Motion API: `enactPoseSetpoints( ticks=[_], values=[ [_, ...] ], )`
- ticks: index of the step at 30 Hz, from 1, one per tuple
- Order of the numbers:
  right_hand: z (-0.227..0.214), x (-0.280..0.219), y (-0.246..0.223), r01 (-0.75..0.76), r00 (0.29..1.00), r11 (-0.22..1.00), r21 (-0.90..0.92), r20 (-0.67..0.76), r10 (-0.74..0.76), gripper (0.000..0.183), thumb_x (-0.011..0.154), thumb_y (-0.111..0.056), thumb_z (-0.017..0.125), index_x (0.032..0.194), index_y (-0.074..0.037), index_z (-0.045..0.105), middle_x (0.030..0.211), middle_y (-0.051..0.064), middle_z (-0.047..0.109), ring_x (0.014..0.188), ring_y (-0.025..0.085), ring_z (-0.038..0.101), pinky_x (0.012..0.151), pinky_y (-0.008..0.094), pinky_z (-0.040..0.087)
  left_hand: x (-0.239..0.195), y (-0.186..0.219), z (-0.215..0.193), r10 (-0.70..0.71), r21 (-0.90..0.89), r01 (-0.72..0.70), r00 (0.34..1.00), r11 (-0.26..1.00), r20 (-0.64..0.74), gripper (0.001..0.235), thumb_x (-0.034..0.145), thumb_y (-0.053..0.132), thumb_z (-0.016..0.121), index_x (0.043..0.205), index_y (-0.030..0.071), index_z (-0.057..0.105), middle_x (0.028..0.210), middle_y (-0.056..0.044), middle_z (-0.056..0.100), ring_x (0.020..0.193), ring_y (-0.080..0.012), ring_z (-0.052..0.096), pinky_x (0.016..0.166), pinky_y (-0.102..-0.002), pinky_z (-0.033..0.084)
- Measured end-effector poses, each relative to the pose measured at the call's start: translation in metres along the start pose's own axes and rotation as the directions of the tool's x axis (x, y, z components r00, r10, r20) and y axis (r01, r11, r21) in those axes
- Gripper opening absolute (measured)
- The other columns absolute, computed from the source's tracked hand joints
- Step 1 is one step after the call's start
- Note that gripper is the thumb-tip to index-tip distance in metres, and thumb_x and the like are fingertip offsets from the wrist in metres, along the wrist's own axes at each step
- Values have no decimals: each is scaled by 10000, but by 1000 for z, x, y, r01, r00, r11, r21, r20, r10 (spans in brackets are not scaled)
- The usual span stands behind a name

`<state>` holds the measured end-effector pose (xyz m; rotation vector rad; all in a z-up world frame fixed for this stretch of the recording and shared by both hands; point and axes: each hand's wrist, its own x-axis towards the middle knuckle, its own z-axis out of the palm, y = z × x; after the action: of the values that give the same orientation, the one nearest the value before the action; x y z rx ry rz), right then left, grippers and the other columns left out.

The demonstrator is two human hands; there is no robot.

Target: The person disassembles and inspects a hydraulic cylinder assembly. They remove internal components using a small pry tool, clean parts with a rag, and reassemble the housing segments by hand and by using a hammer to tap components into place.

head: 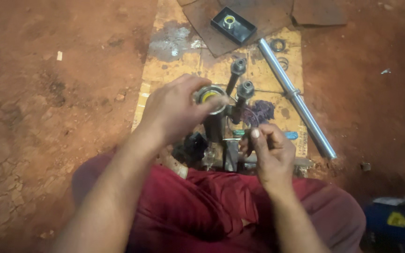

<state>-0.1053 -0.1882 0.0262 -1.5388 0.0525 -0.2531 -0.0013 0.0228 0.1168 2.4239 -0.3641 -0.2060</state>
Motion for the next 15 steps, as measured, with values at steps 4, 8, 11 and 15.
enactPoseSetpoints(
  ticks=[4, 8, 11, 15],
  values=[
    [5, -1, -16, 48, 999, 996, -69, 5, -47, 162, 1072, -151, 612, 1049, 1, 663, 870, 58, 695, 773, 105, 642, 703, 251, 542, -4, -18, 5, 65, -198, -98, 983, 975, -170, 467, 1042, 469, 488, 1102, 75, 732, 1056, -174, 736, 988, -377, 689, 847, -465, 522],
    [22, -6, -33, -40, 999, 995, -94, -31, 37, 181, 1036, -169, 634, 1012, 4, 679, 851, 56, 714, 736, 100, 646, 673, 250, 545, -12, -19, 15, -77, -307, 24, 984, 952, -160, 413, 1025, 410, 492, 1037, 60, 710, 966, -208, 719, 940, -418, 676, 800, -494, 506],
    [38, -6, -39, -119, 991, 991, -66, -64, 115, 214, 1023, -191, 640, 990, 15, 688, 834, 57, 718, 719, 99, 656, 656, 251, 550, -20, -16, 25, -23, -360, -66, 971, 931, -238, 335, 1000, 342, 514, 1054, 77, 712, 972, -209, 716, 950, -414, 677, 796, -490, 513],
    [51, 2, -40, -114, 990, 990, -83, -97, 106, 250, 1020, -207, 647, 946, 24, 709, 833, 57, 726, 722, 92, 654, 668, 236, 546, -22, -16, 36, 5, -403, -119, 962, 907, -272, 264, 965, 270, 539, 1032, 81, 710, 975, -195, 726, 959, -393, 690, 799, -482, 524]
  ],
)
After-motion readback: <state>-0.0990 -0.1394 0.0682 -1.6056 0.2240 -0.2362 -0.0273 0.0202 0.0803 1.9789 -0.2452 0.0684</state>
